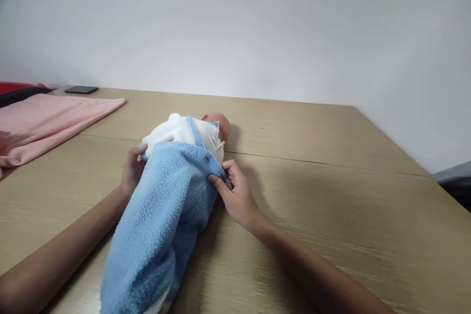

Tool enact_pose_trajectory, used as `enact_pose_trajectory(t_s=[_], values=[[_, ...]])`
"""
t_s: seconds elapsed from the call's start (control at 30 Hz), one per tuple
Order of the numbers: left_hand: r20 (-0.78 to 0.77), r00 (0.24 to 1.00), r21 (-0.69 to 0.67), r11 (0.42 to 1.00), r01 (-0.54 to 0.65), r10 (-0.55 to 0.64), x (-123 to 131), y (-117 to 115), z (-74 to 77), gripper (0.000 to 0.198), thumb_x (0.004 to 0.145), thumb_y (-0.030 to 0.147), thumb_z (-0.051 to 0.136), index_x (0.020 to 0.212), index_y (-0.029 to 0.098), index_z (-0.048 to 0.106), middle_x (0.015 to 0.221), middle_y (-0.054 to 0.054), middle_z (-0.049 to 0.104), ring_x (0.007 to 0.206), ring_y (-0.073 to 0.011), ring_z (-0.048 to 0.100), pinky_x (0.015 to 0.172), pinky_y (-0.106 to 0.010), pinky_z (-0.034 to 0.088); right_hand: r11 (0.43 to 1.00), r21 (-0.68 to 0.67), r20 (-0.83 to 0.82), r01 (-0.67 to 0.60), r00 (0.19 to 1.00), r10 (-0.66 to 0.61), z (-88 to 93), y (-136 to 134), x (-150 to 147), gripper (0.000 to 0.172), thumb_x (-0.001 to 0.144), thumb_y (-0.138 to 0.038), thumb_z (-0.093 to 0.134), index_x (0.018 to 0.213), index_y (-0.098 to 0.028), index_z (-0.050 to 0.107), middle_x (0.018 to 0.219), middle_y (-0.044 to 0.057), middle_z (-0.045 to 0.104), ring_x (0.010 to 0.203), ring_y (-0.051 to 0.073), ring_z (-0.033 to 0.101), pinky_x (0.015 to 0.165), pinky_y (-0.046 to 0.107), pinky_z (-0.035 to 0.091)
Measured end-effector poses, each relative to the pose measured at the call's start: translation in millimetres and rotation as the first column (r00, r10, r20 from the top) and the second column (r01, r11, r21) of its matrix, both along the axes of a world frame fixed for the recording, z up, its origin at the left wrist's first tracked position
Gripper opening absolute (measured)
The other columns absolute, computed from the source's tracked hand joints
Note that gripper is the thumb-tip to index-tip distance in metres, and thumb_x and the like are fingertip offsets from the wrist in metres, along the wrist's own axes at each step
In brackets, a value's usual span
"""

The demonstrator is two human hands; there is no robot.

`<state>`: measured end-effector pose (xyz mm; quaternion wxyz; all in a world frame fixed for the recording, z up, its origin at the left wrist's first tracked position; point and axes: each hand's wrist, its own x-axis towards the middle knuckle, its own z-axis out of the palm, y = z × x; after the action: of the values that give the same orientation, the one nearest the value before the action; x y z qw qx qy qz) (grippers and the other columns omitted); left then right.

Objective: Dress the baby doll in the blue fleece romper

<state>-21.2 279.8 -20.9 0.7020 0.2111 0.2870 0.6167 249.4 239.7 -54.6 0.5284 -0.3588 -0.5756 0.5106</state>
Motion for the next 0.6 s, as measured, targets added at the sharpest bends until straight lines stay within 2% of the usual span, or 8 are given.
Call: enact_pose_trajectory(t_s=[0.17,0.23,0.33,0.4,0.47,0.6], values=[[0.039,0.999,-0.077,0.997,0.022,-0.019,-5.1,3.7,-4.6,0.050,0.086,0.034,0.076,0.133,0.016,0.073,0.111,-0.009,0.089,0.120,-0.0388,0.082,0.109,-0.045,0.066,0.995,-0.058,0.048,-0.076,0.996,0.079,-1.8,0.4,2.2,0.029,0.107,-0.053,0.073,0.122,-0.030,0.064,0.116,0.003,0.073,0.110,0.023,0.067,0.094,0.036,0.050],[0.044,0.998,-0.101,0.994,0.044,-0.040,-6.7,3.8,-5.3,0.052,0.087,0.036,0.075,0.135,0.016,0.072,0.109,-0.008,0.089,0.119,-0.0390,0.082,0.109,-0.046,0.066,0.998,0.045,0.145,-0.035,0.989,0.028,-1.6,-0.5,5.4,0.024,0.107,-0.050,0.073,0.121,-0.031,0.068,0.118,0.003,0.068,0.113,0.023,0.064,0.100,0.038,0.049],[0.031,0.997,-0.095,0.992,0.079,-0.076,-7.3,1.8,-4.0,0.056,0.091,0.041,0.072,0.140,0.014,0.069,0.109,-0.007,0.089,0.118,-0.0402,0.082,0.109,-0.048,0.065,0.971,0.235,0.227,0.049,0.968,-0.104,-0.8,0.8,9.8,0.015,0.106,-0.043,0.075,0.107,-0.029,0.070,0.121,0.004,0.060,0.122,0.024,0.060,0.113,0.040,0.044],[0.025,0.996,-0.095,0.992,0.086,-0.084,-6.7,-0.3,-2.5,0.056,0.094,0.043,0.071,0.142,0.014,0.067,0.108,-0.006,0.089,0.118,-0.0406,0.082,0.109,-0.049,0.065,0.967,0.250,0.211,0.041,0.973,-0.095,-1.3,3.0,10.8,0.012,0.108,-0.040,0.073,0.105,-0.029,0.068,0.130,0.005,0.060,0.131,0.025,0.058,0.118,0.041,0.042],[0.031,0.995,-0.098,0.990,0.097,-0.094,-5.7,-2.3,-1.4,0.057,0.095,0.045,0.071,0.142,0.013,0.066,0.107,-0.005,0.089,0.118,-0.0408,0.082,0.108,-0.050,0.065,0.982,0.188,0.163,-0.007,0.986,-0.024,-3.0,5.3,10.3,0.012,0.110,-0.040,0.070,0.108,-0.030,0.065,0.130,0.004,0.064,0.128,0.024,0.061,0.114,0.041,0.044],[0.053,0.997,-0.097,0.993,0.062,-0.057,-3.2,-3.7,-1.0,0.060,0.090,0.041,0.074,0.142,0.013,0.065,0.104,-0.006,0.089,0.113,-0.0400,0.083,0.106,-0.049,0.065,0.997,0.056,0.116,-0.051,0.992,0.044,-8.1,8.1,7.5,0.014,0.111,-0.043,0.068,0.109,-0.030,0.062,0.102,-0.001,0.066,0.099,0.020,0.064,0.092,0.035,0.049]])
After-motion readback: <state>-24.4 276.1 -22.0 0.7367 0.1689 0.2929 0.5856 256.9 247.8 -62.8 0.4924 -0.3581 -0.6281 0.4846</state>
